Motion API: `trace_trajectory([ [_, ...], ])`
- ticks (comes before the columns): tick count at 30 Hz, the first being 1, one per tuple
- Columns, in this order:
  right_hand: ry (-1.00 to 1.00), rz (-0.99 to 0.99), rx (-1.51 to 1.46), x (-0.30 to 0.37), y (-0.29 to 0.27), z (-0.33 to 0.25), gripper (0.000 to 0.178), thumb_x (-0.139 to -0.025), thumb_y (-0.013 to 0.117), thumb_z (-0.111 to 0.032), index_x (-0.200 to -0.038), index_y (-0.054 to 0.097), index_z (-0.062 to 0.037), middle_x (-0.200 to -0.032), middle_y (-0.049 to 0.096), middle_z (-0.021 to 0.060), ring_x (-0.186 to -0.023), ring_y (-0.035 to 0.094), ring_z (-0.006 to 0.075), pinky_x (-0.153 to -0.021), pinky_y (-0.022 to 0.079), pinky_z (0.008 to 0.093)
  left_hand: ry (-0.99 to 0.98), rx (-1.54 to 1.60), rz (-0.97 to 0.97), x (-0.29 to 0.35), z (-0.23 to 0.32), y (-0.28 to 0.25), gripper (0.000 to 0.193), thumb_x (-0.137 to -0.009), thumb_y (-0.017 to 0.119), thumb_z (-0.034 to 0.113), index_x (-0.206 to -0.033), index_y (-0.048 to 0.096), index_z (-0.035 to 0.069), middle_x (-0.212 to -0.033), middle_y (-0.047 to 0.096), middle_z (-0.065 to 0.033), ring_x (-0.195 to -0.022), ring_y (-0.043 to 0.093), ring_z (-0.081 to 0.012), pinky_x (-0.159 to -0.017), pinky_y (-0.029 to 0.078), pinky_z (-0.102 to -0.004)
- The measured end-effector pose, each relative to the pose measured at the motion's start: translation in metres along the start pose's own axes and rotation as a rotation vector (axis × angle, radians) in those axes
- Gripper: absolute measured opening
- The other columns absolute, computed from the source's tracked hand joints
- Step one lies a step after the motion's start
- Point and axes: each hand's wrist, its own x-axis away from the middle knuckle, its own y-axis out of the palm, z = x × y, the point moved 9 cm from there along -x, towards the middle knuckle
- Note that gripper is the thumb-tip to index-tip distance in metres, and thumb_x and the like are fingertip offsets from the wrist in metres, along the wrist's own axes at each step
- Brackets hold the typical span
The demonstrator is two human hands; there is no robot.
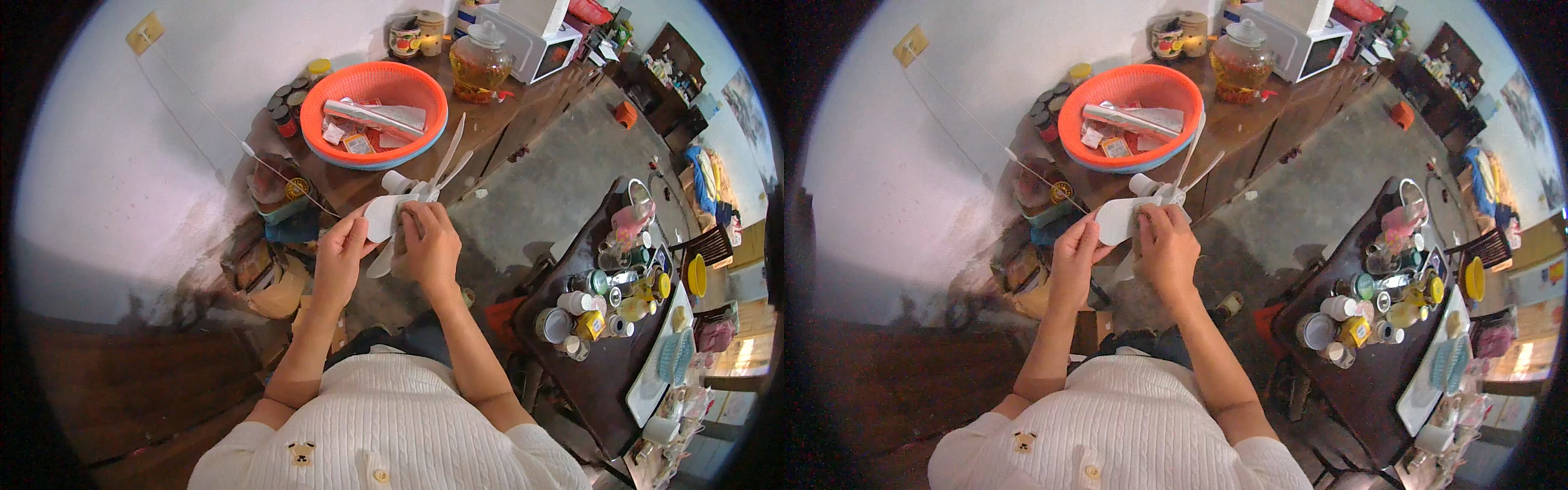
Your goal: The person assembles a small white plastic fan by attaching the blades to a motor hub and then screwing on a center cap by hand.
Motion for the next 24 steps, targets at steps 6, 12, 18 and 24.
trace_trajectory([
  [6, 0.080, 0.022, 0.040, 0.011, 0.005, 0.039, 0.015, -0.091, 0.070, -0.014, -0.105, 0.071, -0.0104, -0.100, 0.067, 0.0110, -0.084, 0.068, 0.0347, -0.070, 0.055, 0.0429, 0.002, -0.024, -0.009, -0.002, -0.003, 0.003, 0.041, -0.109, 0.049, 0.026, -0.140, 0.058, -0.001, -0.130, 0.064, -0.0105, -0.114, 0.064, -0.0169, -0.098, 0.057, -0.0342],
  [12, -0.008, 0.001, -0.144, 0.025, -0.007, -0.015, 0.016, -0.088, 0.072, -0.011, -0.104, 0.071, -0.0103, -0.101, 0.066, 0.0105, -0.083, 0.068, 0.0338, -0.069, 0.055, 0.0411, -0.059, -0.051, 0.047, 0.002, 0.001, 0.000, 0.040, -0.110, 0.049, 0.026, -0.139, 0.059, 0.000, -0.126, 0.065, -0.0095, -0.111, 0.064, -0.0151, -0.095, 0.057, -0.0325],
  [18, -0.092, -0.005, -0.137, 0.032, -0.015, -0.045, 0.020, -0.085, 0.074, -0.009, -0.105, 0.070, -0.0102, -0.099, 0.064, 0.0089, -0.082, 0.068, 0.0311, -0.068, 0.056, 0.0380, -0.056, -0.194, 0.012, 0.002, 0.001, 0.000, 0.039, -0.110, 0.049, 0.025, -0.138, 0.060, 0.000, -0.126, 0.065, -0.0085, -0.110, 0.063, -0.0135, -0.095, 0.057, -0.0326],
  [24, 0.020, 0.027, -0.095, 0.023, -0.002, 0.012, 0.016, -0.090, 0.070, -0.011, -0.106, 0.071, -0.0094, -0.100, 0.065, 0.0108, -0.085, 0.068, 0.0333, -0.071, 0.055, 0.0411, -0.055, -0.016, 0.025, 0.004, -0.003, 0.003, 0.043, -0.110, 0.048, 0.027, -0.140, 0.056, -0.003, -0.128, 0.065, -0.0103, -0.114, 0.065, -0.0178, -0.098, 0.056, -0.0347],
])
